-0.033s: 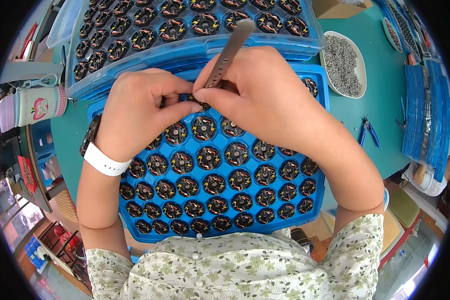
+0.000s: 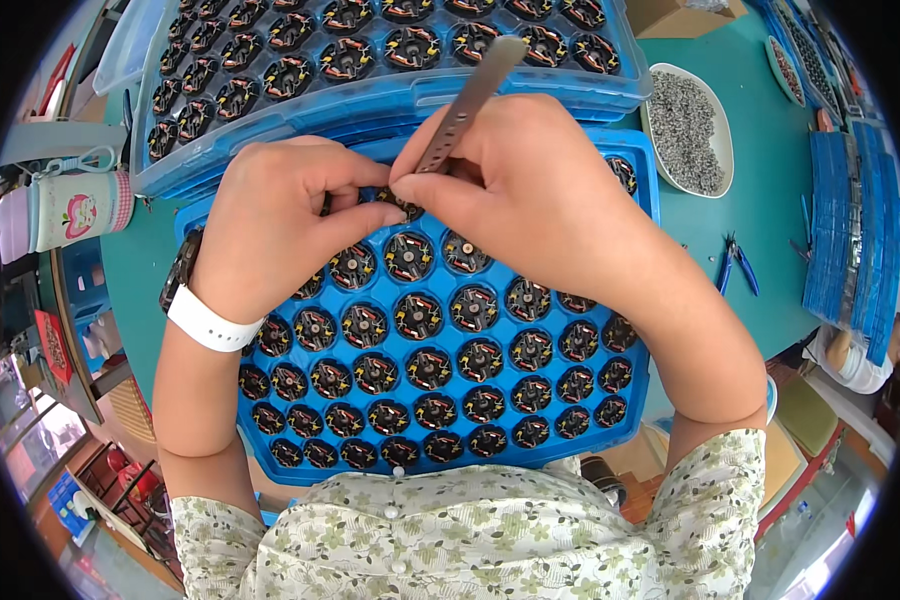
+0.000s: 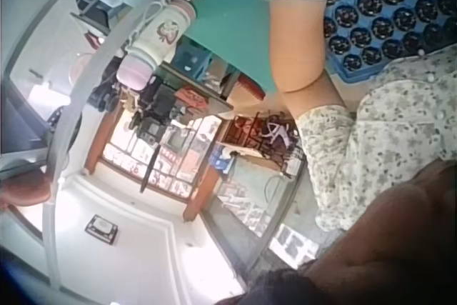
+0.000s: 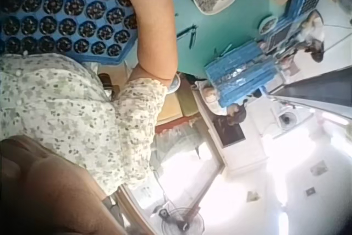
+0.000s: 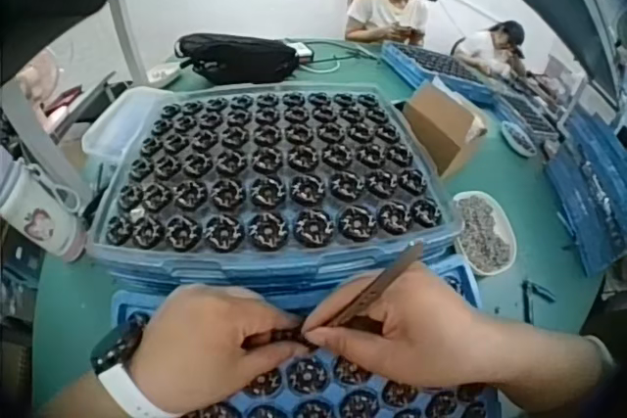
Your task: Manually placing small electronic components into a tray using tweezers.
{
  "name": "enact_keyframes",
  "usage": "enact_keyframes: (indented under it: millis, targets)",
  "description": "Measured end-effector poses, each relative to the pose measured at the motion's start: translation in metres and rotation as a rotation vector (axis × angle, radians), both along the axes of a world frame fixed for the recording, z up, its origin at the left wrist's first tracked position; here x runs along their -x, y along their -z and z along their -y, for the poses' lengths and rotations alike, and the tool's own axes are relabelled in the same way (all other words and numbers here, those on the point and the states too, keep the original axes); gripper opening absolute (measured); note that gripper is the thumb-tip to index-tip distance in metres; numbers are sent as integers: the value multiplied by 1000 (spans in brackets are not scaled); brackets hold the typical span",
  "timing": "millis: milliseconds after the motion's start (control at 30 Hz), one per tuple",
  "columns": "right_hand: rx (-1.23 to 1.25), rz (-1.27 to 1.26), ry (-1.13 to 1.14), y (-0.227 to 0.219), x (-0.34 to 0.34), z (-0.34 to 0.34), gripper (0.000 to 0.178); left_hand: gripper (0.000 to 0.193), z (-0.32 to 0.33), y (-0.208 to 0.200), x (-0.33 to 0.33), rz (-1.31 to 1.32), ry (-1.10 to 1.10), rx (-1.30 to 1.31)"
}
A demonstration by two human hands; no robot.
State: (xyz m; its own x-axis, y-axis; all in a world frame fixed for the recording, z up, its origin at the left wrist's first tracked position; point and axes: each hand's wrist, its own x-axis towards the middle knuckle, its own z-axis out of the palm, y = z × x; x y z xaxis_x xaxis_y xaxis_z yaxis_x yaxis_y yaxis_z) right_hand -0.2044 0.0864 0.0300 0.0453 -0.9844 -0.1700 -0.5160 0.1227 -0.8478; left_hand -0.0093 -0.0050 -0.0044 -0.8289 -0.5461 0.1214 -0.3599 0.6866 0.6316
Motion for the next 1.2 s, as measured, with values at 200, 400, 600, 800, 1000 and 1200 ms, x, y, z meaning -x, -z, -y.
enact_keyframes:
  millis: [200,400,600,800,1000,1200]
  targets:
    - [320,-139,-77,11,-5,-2,5,17,-1,-9,3,29,1,-9]
    - [441,-190,-191,14,2,-8,6,22,1,0,-2,-14,16,-15]
    - [39,422,249,34,17,-38,13,21,1,3,-1,-74,6,-9]
    - [69,380,204,38,16,-38,15,20,-1,-2,-1,-2,-14,-21]
    - [108,369,190,40,15,-37,16,24,1,3,-2,-38,4,-2]
    - [118,353,163,42,17,-36,16,23,0,1,-2,-40,-2,-5]
